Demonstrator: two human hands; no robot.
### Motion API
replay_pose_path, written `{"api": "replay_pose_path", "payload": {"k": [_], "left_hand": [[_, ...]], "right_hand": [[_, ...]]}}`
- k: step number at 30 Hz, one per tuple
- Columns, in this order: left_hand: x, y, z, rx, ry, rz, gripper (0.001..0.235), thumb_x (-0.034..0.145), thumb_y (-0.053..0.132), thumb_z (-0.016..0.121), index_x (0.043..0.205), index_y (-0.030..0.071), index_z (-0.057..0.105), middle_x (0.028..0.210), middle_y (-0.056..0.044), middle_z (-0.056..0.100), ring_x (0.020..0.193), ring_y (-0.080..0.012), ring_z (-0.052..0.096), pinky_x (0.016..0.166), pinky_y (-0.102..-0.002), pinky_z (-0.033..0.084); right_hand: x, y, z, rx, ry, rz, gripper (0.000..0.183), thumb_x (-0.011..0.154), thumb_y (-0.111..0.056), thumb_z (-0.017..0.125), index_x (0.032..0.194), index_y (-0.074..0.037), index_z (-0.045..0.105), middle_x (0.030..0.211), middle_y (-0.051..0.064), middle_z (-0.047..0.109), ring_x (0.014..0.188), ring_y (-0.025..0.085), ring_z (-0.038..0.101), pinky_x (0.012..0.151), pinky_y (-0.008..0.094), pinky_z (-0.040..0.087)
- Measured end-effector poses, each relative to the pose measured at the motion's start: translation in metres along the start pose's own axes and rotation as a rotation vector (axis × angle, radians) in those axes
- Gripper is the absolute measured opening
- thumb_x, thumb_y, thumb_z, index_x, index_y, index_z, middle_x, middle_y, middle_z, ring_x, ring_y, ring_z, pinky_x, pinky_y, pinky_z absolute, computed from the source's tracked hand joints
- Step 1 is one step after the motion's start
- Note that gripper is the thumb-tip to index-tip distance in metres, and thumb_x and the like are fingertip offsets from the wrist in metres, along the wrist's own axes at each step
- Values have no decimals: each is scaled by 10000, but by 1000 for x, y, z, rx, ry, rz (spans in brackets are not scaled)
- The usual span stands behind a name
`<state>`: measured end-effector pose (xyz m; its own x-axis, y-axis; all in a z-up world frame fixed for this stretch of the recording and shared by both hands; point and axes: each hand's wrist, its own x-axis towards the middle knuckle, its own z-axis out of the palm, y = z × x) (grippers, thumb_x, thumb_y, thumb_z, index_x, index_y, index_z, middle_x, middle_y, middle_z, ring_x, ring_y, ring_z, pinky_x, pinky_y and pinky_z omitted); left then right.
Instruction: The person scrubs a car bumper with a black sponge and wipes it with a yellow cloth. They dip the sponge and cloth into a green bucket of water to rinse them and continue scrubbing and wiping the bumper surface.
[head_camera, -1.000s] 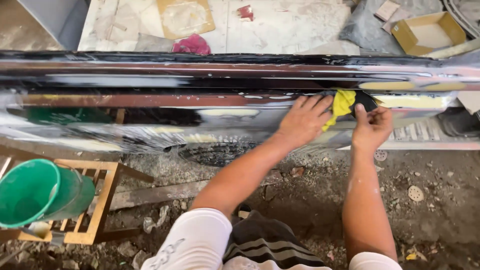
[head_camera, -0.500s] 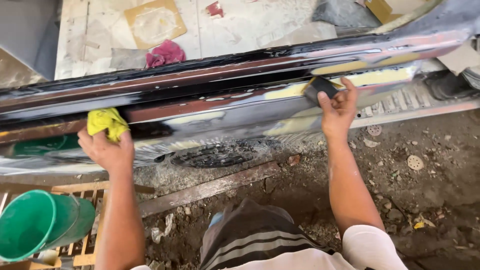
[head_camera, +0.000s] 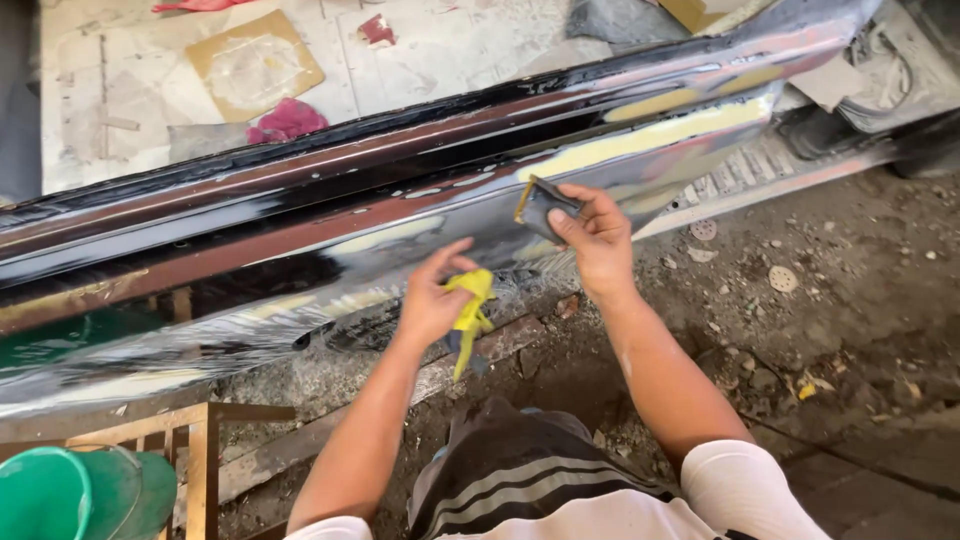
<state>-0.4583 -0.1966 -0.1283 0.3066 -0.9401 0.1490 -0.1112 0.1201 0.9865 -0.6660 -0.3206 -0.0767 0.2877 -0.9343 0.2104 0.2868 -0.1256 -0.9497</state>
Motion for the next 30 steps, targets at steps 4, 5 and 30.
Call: {"api": "replay_pose_path", "payload": {"k": [4,5,30], "left_hand": [[3,-28,32,-308,-151,-41,579,785,-94,560,1343,58,599,1077,-32,707,946,-108,674,821,-241,567],[0,-28,34,-390,-124,-38,458,833,-80,540,1268,33,627,1038,-21,702,905,-96,659,782,-240,547],[65,-19,213,-334,-160,-32,248,881,-38,588,1093,-5,712,914,3,732,795,-54,652,689,-238,526]], "right_hand": [[-32,30,11,-30,8,11,362,954,11,754,1303,-22,661,933,36,673,702,37,584,607,192,467],[-42,34,17,-86,-1,14,376,948,1,766,1308,-21,661,954,46,667,715,44,582,612,199,463],[36,-10,-193,-186,-515,154,642,745,-73,907,1290,-10,575,1354,106,673,1188,177,672,1028,378,555]]}}
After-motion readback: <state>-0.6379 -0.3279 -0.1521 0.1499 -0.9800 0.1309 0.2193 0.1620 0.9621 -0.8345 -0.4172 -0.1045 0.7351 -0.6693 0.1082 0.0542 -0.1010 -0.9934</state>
